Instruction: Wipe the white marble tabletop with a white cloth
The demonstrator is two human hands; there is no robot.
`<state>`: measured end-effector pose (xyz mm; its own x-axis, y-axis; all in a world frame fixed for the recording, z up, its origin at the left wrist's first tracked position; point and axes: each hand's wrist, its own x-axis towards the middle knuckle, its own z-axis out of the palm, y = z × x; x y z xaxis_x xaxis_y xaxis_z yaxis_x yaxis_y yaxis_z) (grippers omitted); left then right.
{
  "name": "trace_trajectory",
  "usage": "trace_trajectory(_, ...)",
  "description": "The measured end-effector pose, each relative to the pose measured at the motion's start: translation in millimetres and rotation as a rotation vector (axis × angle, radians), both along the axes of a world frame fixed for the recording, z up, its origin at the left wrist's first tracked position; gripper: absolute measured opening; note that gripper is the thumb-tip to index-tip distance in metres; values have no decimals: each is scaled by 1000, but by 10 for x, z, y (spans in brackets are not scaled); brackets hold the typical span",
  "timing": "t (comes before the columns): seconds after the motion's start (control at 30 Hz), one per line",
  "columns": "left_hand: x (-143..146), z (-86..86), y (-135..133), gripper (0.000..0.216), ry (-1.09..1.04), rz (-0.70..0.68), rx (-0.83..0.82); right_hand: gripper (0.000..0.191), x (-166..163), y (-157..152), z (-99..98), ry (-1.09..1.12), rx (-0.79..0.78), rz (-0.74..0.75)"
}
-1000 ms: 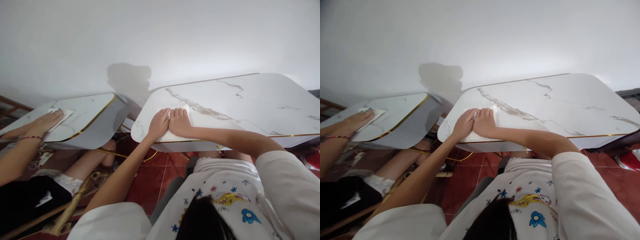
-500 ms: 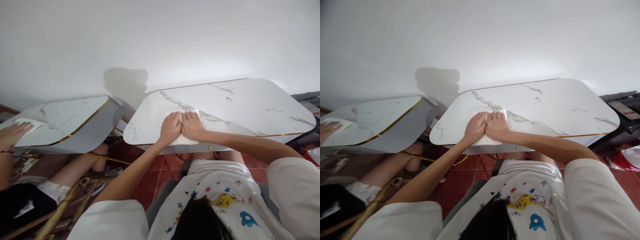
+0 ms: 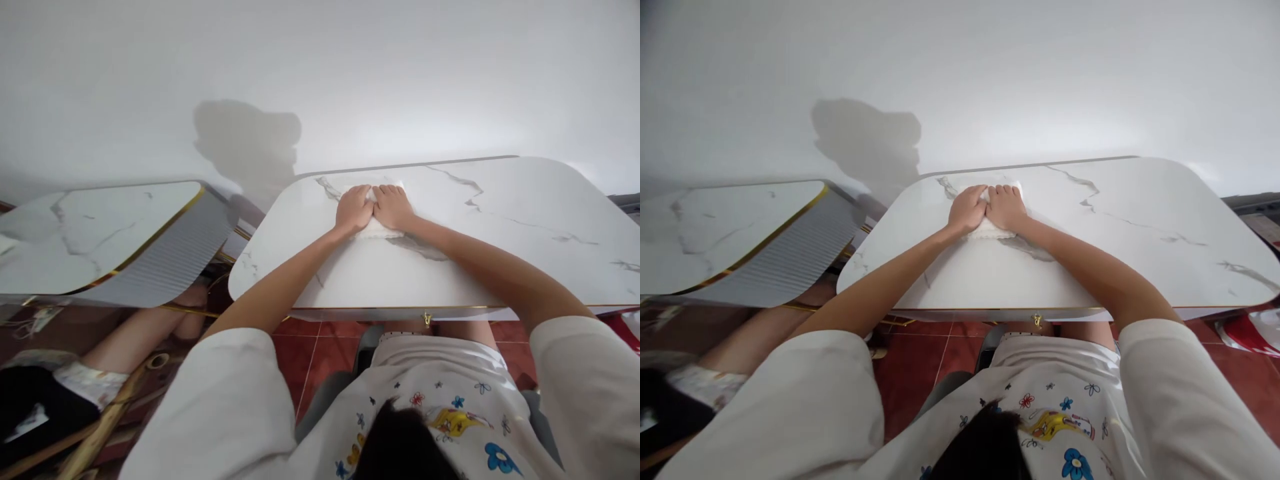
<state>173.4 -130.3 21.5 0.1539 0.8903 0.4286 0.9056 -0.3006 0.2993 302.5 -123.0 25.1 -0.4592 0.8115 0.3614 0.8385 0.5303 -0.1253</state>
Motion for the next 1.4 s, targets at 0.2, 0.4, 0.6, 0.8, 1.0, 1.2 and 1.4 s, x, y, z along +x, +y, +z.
trace_trajectory(0.2,-65,5,691,55,-62,15,3,44,-78,741,-18,42,8,13)
trace_trajectory(0.4,-165,-53,1201,52,-149,-8,-2,46,-132,1290,-68,21,1,13)
trace_trajectory(0.6,-223,-111,1449,49,-182,-18,-16,47,-157,1608,-190,42,43,42)
trace_trajectory(0.8,-177,-99,1378,48,-154,4,2,43,-145,1429,-87,10,36,5)
trace_trajectory(1.0,-94,-50,1073,49,-83,-12,27,46,-77,1045,-2,4,25,-12)
trace_trajectory(1.2,-39,-43,627,52,-67,-26,21,49,-15,608,-26,29,5,-16)
trace_trajectory(1.4,12,-90,87,49,-111,-24,-28,47,42,85,-67,17,-13,5)
